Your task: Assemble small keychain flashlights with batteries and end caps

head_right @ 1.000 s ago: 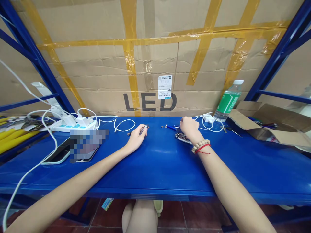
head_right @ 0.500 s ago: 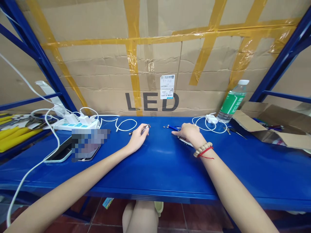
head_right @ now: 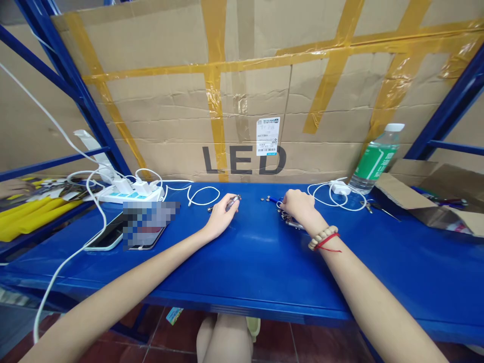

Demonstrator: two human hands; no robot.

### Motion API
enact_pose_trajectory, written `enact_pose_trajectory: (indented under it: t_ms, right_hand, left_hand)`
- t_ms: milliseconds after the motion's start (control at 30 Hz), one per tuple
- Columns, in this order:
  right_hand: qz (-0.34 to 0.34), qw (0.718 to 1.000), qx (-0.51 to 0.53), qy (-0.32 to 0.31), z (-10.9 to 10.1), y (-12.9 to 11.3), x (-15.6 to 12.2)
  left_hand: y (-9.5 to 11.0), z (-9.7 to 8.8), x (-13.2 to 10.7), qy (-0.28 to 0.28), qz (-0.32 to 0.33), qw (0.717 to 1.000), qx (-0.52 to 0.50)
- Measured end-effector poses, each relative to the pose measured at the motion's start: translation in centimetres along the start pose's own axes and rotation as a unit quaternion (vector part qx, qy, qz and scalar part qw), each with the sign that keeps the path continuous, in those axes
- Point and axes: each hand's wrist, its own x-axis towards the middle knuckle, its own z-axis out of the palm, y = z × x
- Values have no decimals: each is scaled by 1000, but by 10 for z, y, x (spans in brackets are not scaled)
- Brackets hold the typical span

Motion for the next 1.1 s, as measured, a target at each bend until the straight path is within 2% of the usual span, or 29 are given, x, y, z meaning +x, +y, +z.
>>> enact_pose_trajectory:
  t_ms: [100, 200, 267, 400, 500, 567, 733, 933, 1100]
  right_hand:
    - [-20, 998, 22, 53, -2, -1, -1]
    - [-90, 985, 133, 64, -4, -8, -4]
    - [-153, 960, 227, 51, -1, -17, -7]
    - [-274, 890, 364, -31, 12, -34, -12]
    - [-291, 849, 435, -70, 19, -42, -15]
    - [-288, 839, 457, -71, 20, -44, -17]
    - [-299, 843, 445, -49, 18, -43, -17]
    - [-335, 867, 365, 56, 20, -42, -17]
    - [-296, 890, 343, 49, 23, -43, -16]
  left_hand:
    - [0, -1, 0, 5, -20, 1000, -10]
    - [-1, -1, 0, 11, -34, 999, -26]
    - [-3, -1, 1, 16, -37, 999, -37]
    - [-3, -1, 2, 28, -22, 998, -50]
    - [-3, -1, 2, 27, -3, 998, -57]
    - [-3, -1, 2, 23, 9, 998, -63]
    - [-7, 1, 4, 16, 28, 997, -71]
    - [-7, 1, 4, 18, 7, 997, -69]
    - [-4, 0, 3, 2, 8, 997, -83]
